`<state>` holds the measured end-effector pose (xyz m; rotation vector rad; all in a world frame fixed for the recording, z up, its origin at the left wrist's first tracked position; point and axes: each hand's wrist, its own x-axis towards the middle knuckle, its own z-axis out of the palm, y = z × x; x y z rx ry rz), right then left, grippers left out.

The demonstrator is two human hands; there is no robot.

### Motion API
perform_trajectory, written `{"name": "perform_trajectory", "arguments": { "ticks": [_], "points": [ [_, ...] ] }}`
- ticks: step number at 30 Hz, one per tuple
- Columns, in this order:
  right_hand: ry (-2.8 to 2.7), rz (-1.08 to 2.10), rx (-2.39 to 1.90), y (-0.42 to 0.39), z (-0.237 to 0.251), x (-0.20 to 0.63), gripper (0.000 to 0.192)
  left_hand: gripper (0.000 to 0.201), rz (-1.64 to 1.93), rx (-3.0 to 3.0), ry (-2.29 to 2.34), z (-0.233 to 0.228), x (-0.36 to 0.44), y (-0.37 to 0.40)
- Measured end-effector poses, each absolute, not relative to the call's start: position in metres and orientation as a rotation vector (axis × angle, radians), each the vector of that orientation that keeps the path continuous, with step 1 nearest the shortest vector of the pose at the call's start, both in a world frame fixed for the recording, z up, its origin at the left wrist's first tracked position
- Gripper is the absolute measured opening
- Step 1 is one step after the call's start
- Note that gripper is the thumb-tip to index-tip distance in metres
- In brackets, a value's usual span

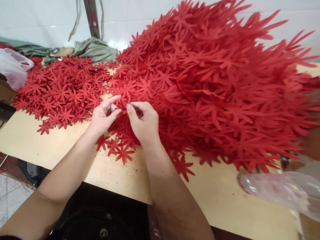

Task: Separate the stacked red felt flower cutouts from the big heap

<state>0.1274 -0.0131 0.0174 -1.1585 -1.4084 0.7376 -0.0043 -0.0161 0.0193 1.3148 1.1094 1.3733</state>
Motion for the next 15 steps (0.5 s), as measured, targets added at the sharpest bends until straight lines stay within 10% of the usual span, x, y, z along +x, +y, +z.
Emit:
{"name": "perform_trajectory", "arguments": {
  "ticks": [15],
  "points": [
    [-1.417,1.124,-0.986,-0.0153,0.0174,0.1207,0.036,0.020,1.456,1.253,1.108,0.0245,-0.0052,-0.0198]
  ]
}}
